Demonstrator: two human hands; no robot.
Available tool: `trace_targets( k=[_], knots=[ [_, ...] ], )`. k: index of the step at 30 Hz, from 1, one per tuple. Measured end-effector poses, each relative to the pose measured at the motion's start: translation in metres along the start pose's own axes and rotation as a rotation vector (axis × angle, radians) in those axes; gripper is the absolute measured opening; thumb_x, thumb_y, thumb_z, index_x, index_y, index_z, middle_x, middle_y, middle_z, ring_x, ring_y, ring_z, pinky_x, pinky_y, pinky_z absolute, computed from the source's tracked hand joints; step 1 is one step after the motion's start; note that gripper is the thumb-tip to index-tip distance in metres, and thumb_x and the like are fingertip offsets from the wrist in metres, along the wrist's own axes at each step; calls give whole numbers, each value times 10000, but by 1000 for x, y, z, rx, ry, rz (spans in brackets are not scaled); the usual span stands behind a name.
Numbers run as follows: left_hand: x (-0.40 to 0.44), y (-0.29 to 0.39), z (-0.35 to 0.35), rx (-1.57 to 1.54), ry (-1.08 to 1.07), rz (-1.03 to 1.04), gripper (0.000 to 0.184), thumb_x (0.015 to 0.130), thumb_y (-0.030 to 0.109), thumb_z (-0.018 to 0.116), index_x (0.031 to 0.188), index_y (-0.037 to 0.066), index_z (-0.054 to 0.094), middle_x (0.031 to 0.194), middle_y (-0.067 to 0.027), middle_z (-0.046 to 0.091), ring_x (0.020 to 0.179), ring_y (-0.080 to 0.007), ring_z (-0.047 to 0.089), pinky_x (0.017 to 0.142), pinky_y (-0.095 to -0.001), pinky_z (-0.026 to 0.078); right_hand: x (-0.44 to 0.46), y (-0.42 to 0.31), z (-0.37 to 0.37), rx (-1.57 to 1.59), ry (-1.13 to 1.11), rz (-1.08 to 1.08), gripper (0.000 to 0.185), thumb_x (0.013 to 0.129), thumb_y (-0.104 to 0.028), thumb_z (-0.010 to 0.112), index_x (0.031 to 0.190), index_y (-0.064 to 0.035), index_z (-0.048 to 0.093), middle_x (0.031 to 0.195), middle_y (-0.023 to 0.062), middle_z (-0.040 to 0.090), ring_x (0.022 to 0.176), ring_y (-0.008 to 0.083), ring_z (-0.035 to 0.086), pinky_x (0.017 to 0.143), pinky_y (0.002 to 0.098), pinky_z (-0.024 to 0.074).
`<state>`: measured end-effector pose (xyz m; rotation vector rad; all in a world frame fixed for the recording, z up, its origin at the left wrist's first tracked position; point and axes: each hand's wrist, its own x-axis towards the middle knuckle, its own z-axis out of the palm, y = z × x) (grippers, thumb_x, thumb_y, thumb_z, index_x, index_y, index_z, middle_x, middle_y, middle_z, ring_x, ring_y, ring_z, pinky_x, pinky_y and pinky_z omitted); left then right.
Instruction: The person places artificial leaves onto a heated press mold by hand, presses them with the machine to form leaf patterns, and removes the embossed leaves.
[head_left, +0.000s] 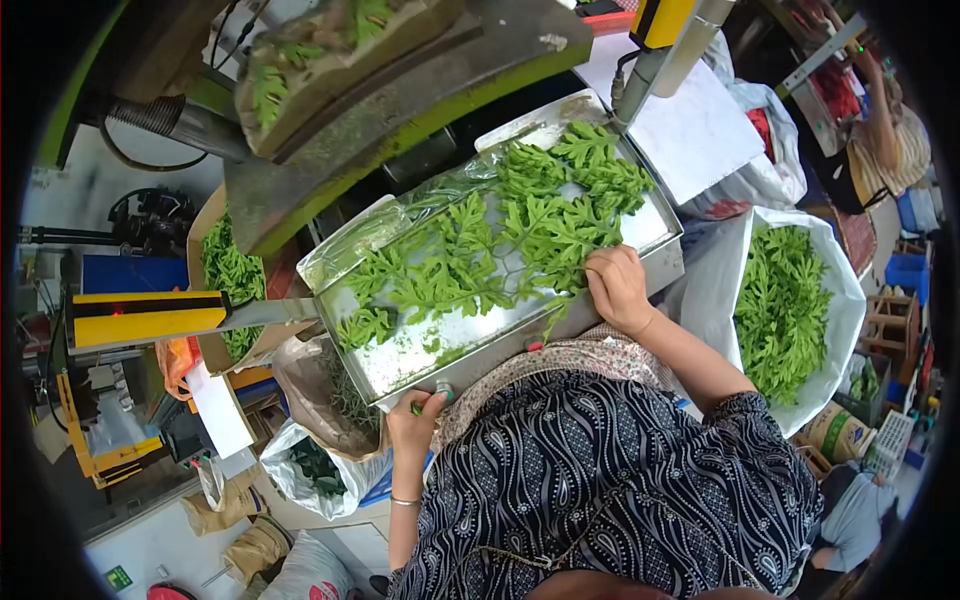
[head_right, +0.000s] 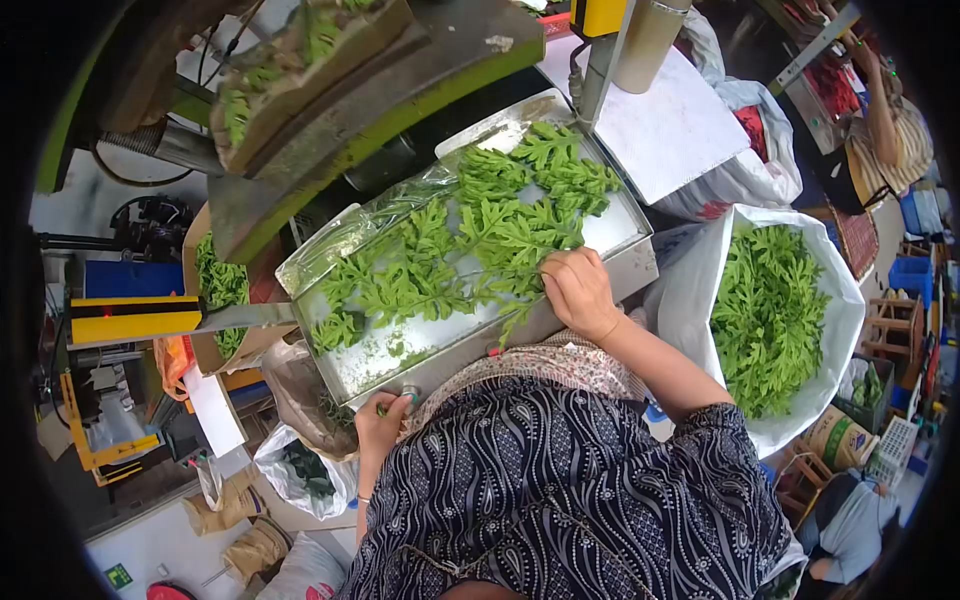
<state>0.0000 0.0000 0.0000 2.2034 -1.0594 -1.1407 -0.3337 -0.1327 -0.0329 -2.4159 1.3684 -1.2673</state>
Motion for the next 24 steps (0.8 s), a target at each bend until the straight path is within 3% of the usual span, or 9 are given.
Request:
trace_targets(
  k=[4,15,19,22,24],
  knots=[
    [4,-4,7,29,-15,107,174,768,147,739,743,0,648,538,-7,548,446,-90,419,429,-235,345,3,4,-3,-21,-47,26,168,766,-16,593,932,-33,573,913,81,612,775,239,553,799,336,409],
    [8,-4,0,76,-25,115,168,757,134,745,751,0,643,546,-12,562,450,-108,446,432,-256,363,8,-1,2,-47,-75,42,138,758,-32,626,893,-35,601,919,65,621,758,203,557,749,301,417],
    [3,24,-6,403,48,524,151,765,142,736,788,18,653,599,-31,608,474,-121,486,439,-274,392,23,-15,-12,-75,-21,37,110,750,-45,637,858,-55,621,865,49,633,709,178,555,712,277,404],
    [0,86,0,239,33,597,134,768,91,724,868,30,659,683,-28,625,503,-102,473,473,-228,398,51,-36,-25,-65,39,-64,94,754,-54,638,848,-64,634,819,36,635,666,158,546,685,262,394],
    [-1,125,9,-44,-36,671,215,770,18,698,978,22,644,798,-36,649,551,-105,499,501,-222,417,64,-51,-27,-62,103,-151,80,758,-62,639,837,-74,647,774,24,637,623,138,537,658,246,384]
  ],
)
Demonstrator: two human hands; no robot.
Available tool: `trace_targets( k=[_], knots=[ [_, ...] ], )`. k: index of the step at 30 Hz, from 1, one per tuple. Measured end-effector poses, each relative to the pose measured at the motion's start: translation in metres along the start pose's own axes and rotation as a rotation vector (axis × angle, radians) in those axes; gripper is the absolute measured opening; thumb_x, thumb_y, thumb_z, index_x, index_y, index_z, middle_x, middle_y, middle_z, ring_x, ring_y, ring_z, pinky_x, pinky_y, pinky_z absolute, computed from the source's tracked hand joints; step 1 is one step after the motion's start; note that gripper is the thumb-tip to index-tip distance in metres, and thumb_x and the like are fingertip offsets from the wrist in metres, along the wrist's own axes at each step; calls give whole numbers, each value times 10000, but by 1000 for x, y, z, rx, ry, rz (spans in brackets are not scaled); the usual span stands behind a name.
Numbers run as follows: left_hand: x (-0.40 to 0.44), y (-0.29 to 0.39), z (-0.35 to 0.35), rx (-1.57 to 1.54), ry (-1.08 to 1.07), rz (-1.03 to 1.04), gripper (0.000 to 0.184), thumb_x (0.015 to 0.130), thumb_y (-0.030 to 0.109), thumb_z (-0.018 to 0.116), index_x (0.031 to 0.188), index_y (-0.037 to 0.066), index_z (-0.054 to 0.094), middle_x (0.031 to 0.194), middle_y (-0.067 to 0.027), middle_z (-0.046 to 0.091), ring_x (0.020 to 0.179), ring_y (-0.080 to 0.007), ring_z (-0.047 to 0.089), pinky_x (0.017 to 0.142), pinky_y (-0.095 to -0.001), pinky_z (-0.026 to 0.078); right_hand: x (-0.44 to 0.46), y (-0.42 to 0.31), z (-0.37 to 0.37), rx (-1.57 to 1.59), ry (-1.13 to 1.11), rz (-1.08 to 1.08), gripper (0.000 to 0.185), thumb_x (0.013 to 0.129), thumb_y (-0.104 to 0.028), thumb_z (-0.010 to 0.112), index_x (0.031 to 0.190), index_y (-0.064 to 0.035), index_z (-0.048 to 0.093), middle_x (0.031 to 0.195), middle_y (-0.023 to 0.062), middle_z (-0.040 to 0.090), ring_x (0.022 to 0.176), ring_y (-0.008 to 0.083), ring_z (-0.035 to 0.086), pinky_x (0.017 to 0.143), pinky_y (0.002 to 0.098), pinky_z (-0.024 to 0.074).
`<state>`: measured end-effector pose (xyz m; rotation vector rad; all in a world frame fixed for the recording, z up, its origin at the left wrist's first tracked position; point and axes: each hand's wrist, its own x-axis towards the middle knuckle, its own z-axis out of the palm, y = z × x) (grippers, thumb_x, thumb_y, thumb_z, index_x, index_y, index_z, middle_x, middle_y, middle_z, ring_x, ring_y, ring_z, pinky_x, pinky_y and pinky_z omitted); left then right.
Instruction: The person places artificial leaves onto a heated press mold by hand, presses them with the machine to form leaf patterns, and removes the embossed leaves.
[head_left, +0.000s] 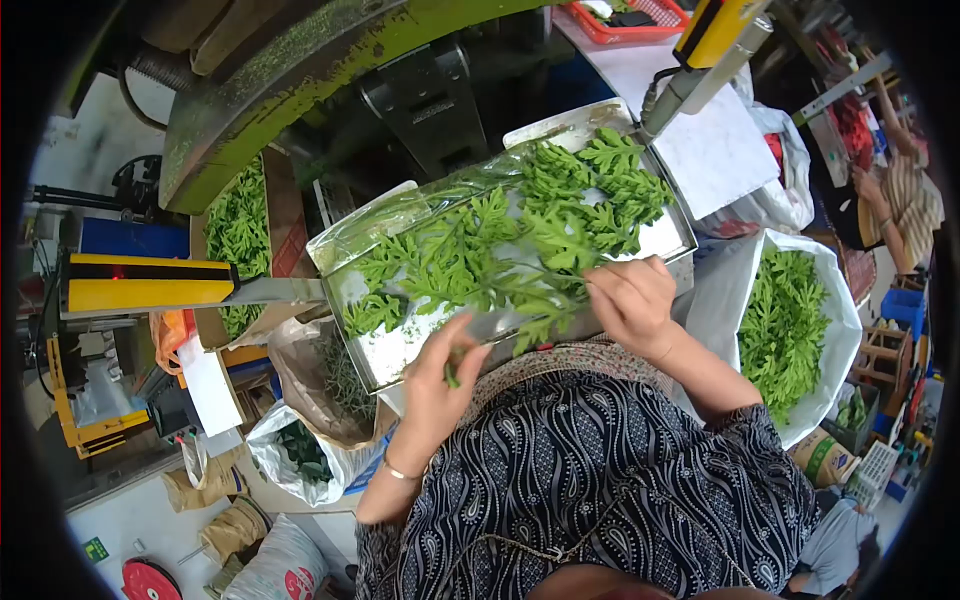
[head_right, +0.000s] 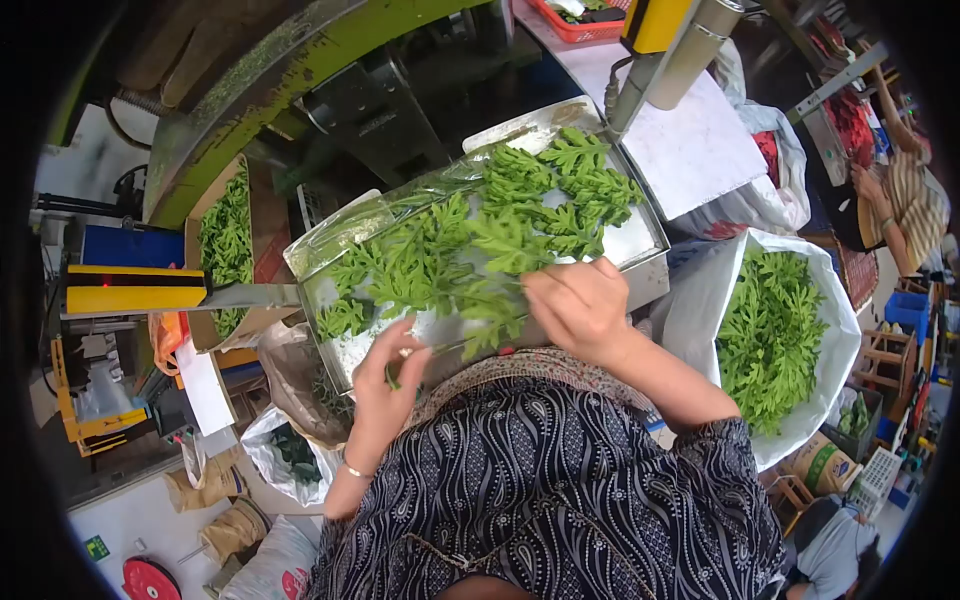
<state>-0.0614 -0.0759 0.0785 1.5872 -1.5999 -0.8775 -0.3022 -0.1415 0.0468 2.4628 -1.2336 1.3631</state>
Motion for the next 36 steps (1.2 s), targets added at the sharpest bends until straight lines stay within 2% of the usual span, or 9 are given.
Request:
trace_targets(
  k=[6,10,13,15,18,21,25,31,36],
  knots=[
    [45,23,28,-78,128,437,265,759,-20,688,1011,32,623,746,-55,635,546,-120,514,475,-221,414,14,-17,11,-1,25,-116,64,773,-86,639,833,-86,660,746,16,657,572,111,537,640,226,399],
    [46,29,6,138,202,539,212,756,-32,681,954,30,641,752,-52,640,541,-124,510,486,-221,414,25,-12,3,119,-207,230,115,786,-118,648,883,-62,670,806,39,682,616,125,580,686,242,445],
    [46,42,-11,178,128,540,190,754,-38,678,931,25,645,744,-53,643,546,-121,516,488,-218,414,60,-1,-8,320,-135,311,188,801,-150,649,936,-21,666,913,83,688,713,164,626,724,278,490],
    [46,49,-18,208,48,539,169,752,-45,675,907,19,649,736,-53,646,550,-118,522,491,-216,413,92,-17,-16,405,-40,-77,292,764,-101,689,1034,-2,643,1012,125,661,813,226,644,748,292,513],
    [46,52,-23,163,-25,568,168,753,-48,668,904,23,651,723,-54,648,538,-113,525,480,-204,412,105,-45,-2,629,-160,-213,362,794,-188,660,1086,16,593,1035,148,648,819,213,631,649,303,509],
    [46,53,-33,9,-26,447,155,765,-46,660,900,30,655,702,-57,650,511,-103,530,452,-183,406,108,-47,2,1037,-1017,245,322,801,-157,633,1075,5,585,944,121,659,681,175,595,577,268,462],
    [42,53,-59,-337,217,70,107,803,-19,651,895,35,658,691,-62,648,467,-92,515,406,-169,382,88,-30,5,958,-1250,505,165,864,-111,595,992,-6,602,836,77,655,701,119,593,595,242,442],
    [58,28,-40,-462,240,-74,84,817,-6,650,896,22,656,689,-71,648,464,-83,501,409,-172,380,56,-22,3,1157,-866,540,134,912,-129,543,932,-12,604,741,52,611,647,102,542,583,233,422],
    [65,16,-22,-209,358,67,247,817,-6,636,1062,27,614,966,-108,653,525,-86,524,432,-188,410,45,-23,14,1210,-672,627,176,941,-157,510,894,-21,610,671,19,554,615,80,490,577,226,402]
  ],
)
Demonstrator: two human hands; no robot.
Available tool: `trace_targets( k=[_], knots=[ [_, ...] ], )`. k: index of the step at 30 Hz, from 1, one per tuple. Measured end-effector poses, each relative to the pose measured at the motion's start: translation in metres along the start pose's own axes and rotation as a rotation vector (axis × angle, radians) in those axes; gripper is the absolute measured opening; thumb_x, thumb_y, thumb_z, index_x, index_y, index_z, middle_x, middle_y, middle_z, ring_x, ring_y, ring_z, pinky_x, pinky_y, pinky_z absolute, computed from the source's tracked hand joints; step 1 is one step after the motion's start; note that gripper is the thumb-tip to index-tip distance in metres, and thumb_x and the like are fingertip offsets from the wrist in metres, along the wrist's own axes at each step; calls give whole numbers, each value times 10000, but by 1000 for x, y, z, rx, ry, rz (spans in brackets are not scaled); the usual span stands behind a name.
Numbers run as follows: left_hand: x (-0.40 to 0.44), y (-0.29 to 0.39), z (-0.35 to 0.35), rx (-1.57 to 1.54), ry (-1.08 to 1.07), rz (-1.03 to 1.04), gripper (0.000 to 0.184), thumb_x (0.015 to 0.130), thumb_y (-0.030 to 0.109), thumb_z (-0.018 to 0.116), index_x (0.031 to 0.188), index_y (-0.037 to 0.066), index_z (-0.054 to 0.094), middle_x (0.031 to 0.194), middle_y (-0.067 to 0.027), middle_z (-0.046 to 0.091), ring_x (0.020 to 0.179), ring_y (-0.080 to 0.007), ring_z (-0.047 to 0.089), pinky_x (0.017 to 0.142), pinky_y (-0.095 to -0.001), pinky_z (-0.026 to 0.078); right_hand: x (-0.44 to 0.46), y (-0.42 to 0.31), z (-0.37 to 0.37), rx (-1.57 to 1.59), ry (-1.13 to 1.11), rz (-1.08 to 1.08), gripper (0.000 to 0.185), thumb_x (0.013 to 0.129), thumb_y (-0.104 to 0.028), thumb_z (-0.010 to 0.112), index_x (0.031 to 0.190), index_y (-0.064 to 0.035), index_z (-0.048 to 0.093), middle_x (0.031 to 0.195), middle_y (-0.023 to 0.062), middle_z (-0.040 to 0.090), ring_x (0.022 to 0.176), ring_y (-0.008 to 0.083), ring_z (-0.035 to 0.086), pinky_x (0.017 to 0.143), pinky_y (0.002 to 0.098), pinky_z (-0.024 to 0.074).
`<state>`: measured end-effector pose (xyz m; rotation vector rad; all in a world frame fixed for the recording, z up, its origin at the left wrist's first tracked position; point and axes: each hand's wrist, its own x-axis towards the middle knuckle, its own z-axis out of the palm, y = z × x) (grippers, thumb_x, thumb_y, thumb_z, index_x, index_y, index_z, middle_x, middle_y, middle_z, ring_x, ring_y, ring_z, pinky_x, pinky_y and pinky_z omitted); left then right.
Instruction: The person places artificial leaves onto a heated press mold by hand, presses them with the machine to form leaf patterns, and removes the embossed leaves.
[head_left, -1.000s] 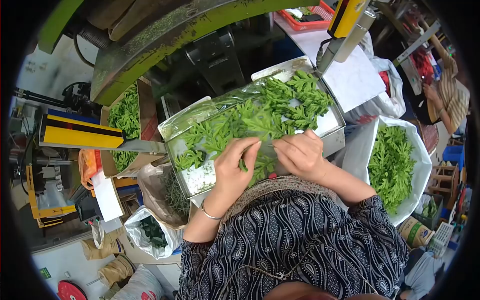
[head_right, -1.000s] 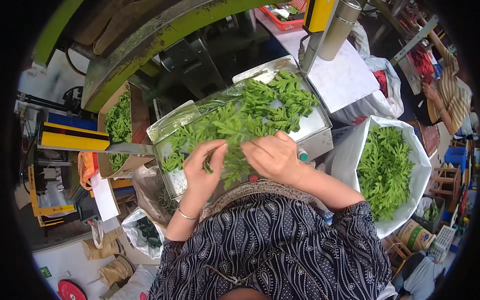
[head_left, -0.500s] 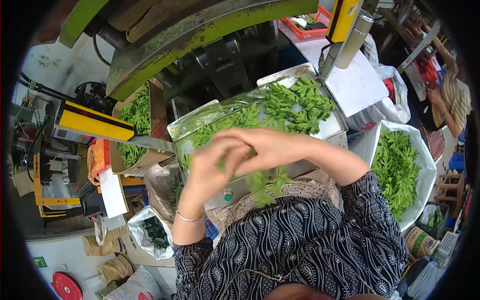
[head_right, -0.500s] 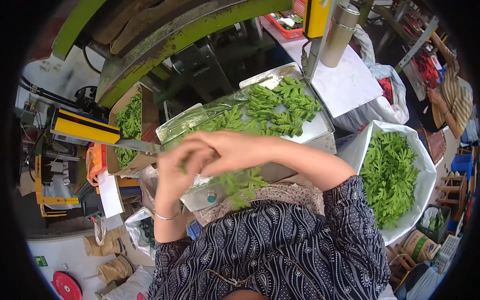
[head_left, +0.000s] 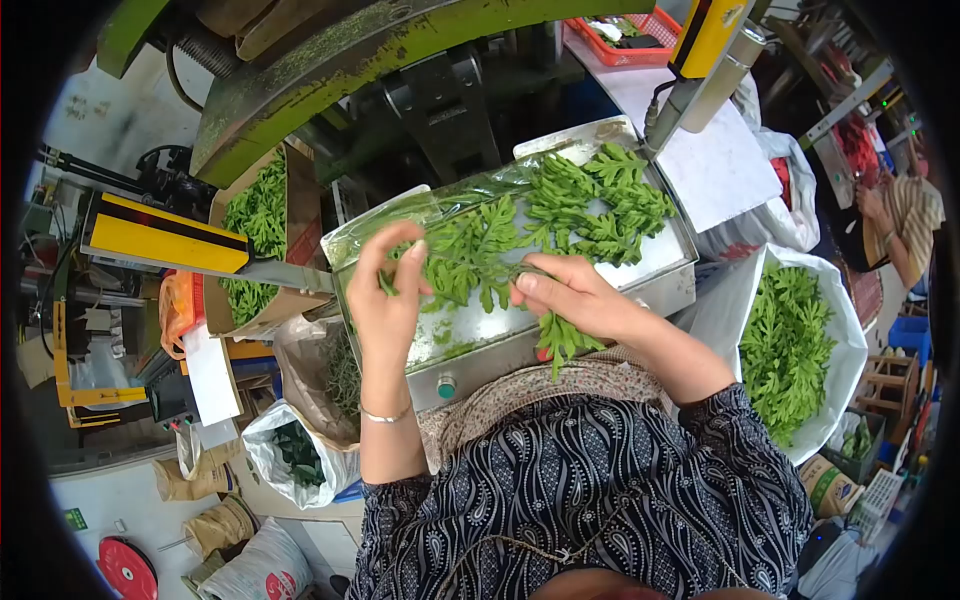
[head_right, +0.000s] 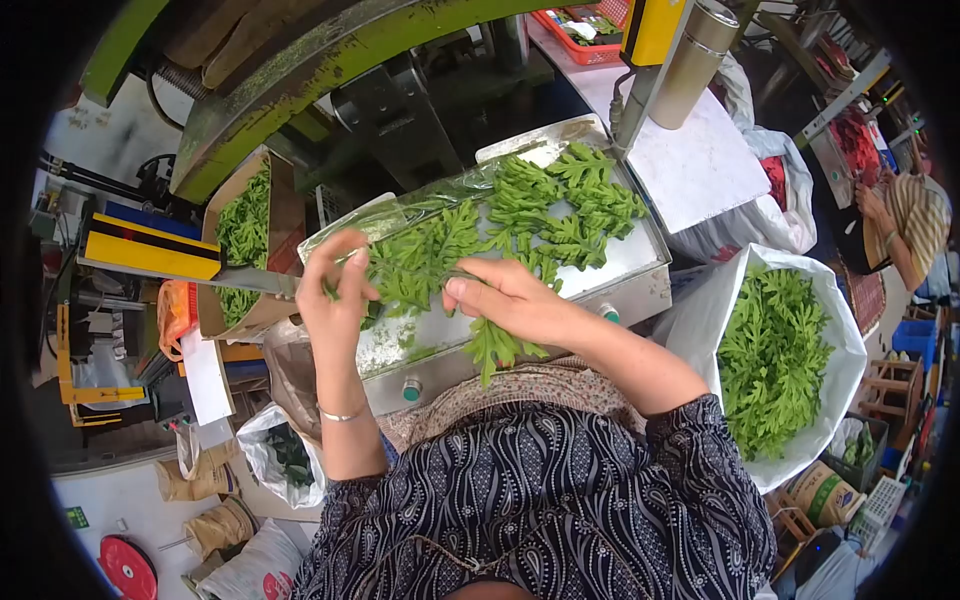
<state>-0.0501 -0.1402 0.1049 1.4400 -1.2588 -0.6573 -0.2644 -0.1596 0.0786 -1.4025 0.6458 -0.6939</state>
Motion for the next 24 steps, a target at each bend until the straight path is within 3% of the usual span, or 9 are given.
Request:
trace_targets(
  k=[2,4,11,12,14,16,20,22,24],
  knots=[
    [-13,10,-1,94,98,124,322,808,-12,638,1124,32,592,1075,-117,636,557,-90,536,441,-199,420,3,8,1,25,-6,-19,202,949,-187,497,875,-34,605,655,2,526,586,81,463,538,214,378],
    [-28,25,-6,371,-75,397,435,780,3,667,1197,38,549,1222,-120,571,605,-106,549,479,-198,449,5,14,5,51,-20,-30,230,957,-218,485,857,-46,600,639,-15,498,557,83,436,499,201,353],
    [-46,16,-11,276,-601,499,253,772,13,662,1008,61,584,767,-30,616,592,-133,553,505,-253,470,-1,-1,1,90,-497,18,199,953,-194,492,856,-54,594,630,-12,523,496,98,441,455,228,362],
    [-48,20,-15,271,-599,497,253,772,13,662,1008,61,584,767,-30,616,592,-133,553,505,-253,470,-5,-2,-1,88,-497,23,199,953,-194,492,856,-54,594,630,-12,523,496,98,441,455,228,362],
    [-52,29,-23,215,-923,449,207,757,-12,648,925,71,560,732,-19,577,583,-138,537,499,-266,464,-15,-4,2,-69,-721,-64,102,922,-130,523,893,-47,573,608,3,520,469,109,442,425,252,372],
    [-57,37,-29,98,-1196,377,203,732,-42,628,869,78,537,693,-3,534,574,-135,513,495,-270,450,-26,-35,6,-175,-907,92,167,915,-92,496,755,-87,451,577,10,460,479,111,446,425,221,373],
    [-68,35,-48,-82,-1312,351,177,705,-23,637,817,88,557,633,-6,519,508,-142,450,458,-261,369,-45,-66,9,-552,-1048,23,148,856,-23,484,735,-81,421,593,28,490,473,144,461,418,217,391],
    [-54,20,-89,-41,-1258,155,210,669,-76,601,825,63,576,733,-16,600,610,-173,550,548,-277,445,-64,-67,-66,-458,-884,70,110,835,-36,498,751,-77,440,647,27,521,523,154,490,460,236,425],
    [-51,1,-132,338,-856,-147,182,688,-80,590,814,49,620,767,-40,652,613,-216,570,591,-303,470,-97,-59,-130,-1149,-120,-143,178,847,-72,469,911,-16,626,775,52,561,638,184,507,617,300,463]
  ],
)
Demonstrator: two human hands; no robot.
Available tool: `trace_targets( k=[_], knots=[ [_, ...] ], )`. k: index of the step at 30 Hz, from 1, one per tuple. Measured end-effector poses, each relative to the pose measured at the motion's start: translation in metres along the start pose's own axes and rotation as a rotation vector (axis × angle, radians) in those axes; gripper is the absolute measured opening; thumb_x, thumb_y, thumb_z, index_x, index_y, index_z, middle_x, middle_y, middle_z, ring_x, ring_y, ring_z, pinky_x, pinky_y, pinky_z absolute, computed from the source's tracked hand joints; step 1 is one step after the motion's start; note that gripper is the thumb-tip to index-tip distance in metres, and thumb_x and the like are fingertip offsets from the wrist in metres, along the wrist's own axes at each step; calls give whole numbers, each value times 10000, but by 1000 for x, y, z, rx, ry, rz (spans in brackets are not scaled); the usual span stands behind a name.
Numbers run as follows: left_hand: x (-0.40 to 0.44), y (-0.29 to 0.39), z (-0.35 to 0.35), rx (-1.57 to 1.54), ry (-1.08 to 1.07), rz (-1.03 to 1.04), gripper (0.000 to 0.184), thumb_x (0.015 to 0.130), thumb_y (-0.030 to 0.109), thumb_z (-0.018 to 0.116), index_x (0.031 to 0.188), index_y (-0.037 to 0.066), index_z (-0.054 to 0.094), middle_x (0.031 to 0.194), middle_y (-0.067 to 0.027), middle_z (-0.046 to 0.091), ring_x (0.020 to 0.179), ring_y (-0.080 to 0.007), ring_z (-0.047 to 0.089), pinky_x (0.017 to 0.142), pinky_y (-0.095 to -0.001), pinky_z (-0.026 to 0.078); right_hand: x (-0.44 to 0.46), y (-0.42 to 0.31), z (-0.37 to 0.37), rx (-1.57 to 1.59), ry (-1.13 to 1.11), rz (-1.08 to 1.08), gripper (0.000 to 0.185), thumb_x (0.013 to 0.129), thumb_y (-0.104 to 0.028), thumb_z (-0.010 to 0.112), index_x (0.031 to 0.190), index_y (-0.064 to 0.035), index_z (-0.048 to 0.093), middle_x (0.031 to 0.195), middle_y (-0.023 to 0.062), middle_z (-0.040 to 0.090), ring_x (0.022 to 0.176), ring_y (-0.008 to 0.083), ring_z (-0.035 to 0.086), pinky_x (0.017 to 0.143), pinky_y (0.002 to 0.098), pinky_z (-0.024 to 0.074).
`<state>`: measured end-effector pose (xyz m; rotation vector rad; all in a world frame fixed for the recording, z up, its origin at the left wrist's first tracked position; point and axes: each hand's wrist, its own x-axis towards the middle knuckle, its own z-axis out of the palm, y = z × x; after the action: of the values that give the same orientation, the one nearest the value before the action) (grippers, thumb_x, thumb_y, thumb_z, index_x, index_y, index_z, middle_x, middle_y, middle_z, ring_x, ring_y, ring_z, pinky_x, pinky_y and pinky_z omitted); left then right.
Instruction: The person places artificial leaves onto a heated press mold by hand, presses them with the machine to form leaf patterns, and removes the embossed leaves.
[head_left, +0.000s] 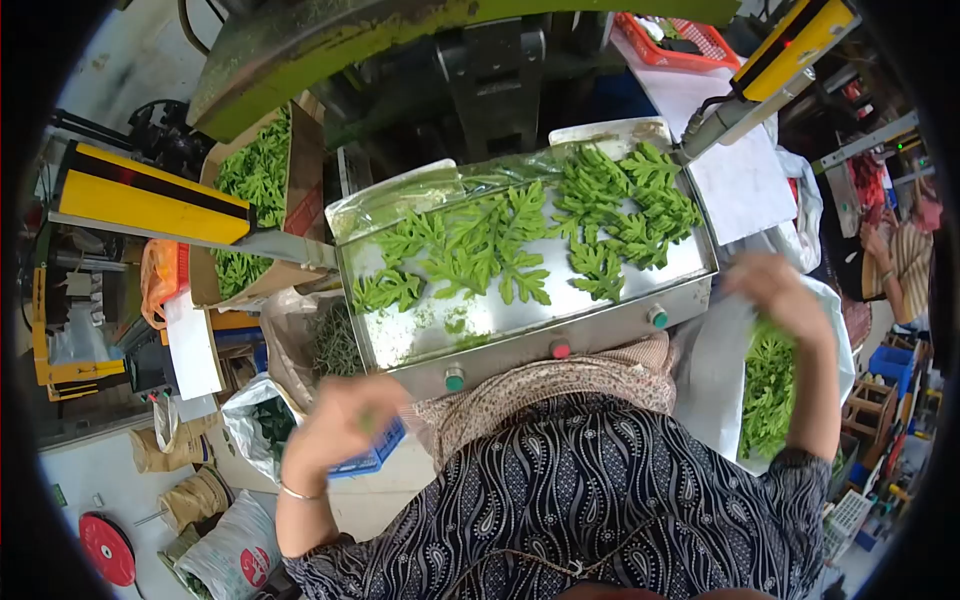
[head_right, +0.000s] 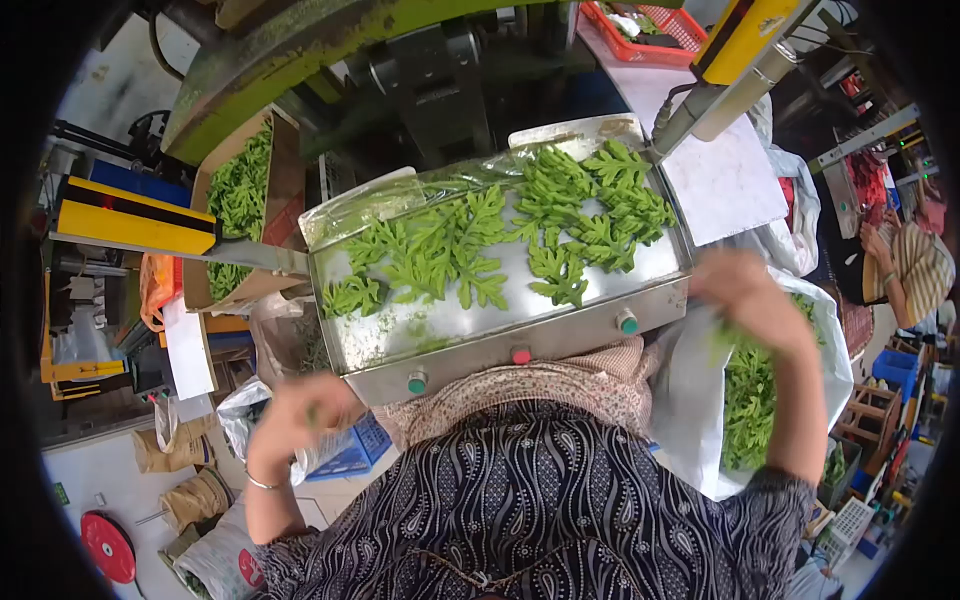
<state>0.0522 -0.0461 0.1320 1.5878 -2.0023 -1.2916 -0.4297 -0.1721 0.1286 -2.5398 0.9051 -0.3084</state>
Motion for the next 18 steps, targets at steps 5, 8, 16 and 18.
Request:
trace_targets(
  k=[5,8,16,18],
  knots=[
    [-35,-145,12,548,463,-398,182,752,-42,589,912,17,649,849,-119,675,681,-294,618,611,-364,484,-145,55,-44,-284,137,1390,284,864,-227,477,921,-2,640,734,97,595,632,203,517,620,323,442],
    [-14,-138,15,587,612,-327,177,767,-22,602,936,10,645,891,-125,673,705,-295,626,624,-360,489,-255,86,-30,-604,-248,1468,368,865,-345,474,912,-24,648,708,97,605,576,215,508,603,333,434],
    [130,-25,24,399,587,169,276,816,181,665,1006,-18,638,1002,-105,663,753,-253,649,698,-316,548,-69,27,-34,-511,76,872,165,822,-154,581,882,-3,609,848,128,615,723,300,566,685,357,460],
    [172,-25,37,417,492,127,334,812,256,675,980,-30,637,1015,-121,661,688,-260,636,656,-325,539,-1,1,-13,-386,157,640,177,805,-126,606,933,-4,621,880,110,626,760,281,583,715,359,470]
  ],
)
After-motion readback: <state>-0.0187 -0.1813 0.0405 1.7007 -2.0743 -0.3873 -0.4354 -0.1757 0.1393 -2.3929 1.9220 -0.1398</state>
